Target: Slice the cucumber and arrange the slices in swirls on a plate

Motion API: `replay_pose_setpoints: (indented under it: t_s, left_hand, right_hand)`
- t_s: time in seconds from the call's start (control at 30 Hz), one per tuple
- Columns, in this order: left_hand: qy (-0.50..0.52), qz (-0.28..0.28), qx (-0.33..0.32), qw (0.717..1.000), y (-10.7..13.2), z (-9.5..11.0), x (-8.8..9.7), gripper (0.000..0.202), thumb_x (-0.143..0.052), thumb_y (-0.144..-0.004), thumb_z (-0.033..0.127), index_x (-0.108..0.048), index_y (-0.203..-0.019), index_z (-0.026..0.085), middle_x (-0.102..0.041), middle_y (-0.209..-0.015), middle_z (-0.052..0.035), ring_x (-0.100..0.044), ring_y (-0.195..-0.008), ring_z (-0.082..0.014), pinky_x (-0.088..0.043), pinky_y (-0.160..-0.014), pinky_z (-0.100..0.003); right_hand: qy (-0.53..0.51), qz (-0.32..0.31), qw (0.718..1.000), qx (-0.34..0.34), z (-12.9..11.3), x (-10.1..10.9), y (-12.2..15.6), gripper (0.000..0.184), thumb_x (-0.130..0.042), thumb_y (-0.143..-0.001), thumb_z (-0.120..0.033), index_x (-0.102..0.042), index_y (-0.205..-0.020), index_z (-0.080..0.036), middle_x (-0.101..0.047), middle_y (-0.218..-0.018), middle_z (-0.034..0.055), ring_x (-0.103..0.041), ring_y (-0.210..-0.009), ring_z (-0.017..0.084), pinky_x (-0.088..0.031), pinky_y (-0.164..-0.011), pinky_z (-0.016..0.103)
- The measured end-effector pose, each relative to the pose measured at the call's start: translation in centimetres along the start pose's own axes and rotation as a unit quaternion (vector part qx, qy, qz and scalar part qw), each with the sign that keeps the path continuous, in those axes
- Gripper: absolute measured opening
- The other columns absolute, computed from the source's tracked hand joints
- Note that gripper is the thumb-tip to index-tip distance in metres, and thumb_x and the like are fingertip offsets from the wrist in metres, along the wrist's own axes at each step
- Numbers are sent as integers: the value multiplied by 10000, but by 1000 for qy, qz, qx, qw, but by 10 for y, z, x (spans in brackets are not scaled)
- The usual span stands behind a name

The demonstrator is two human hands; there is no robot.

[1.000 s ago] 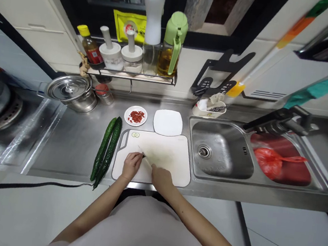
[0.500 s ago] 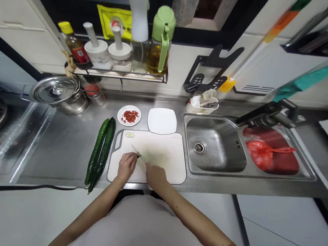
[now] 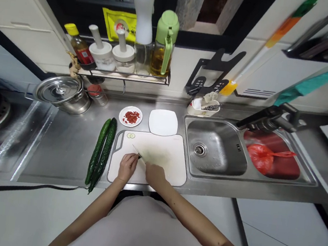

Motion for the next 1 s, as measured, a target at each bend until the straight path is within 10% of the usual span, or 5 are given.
replay_pose_setpoints:
  t_s: [1.0]
  left_hand:
    - [4, -1, 8, 1000, 1, -3, -1, 216, -461, -934, 224, -667, -996, 209, -685, -974, -73, -611, -921, -196, -504, -831, -367]
  right_hand:
    - [19, 21, 999, -14, -3, -16, -17, 270, -388, -920, -112, -556, -1126, -159, -711, -971, 134, -688, -965, 223, -506, -758, 291]
Point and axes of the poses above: each hand's wrist, its own y-axis away from the middle knuckle, its own x-axis out of the back of the hand, z = x × y, the point moved 6 cm from there along -y, towards the middle knuckle
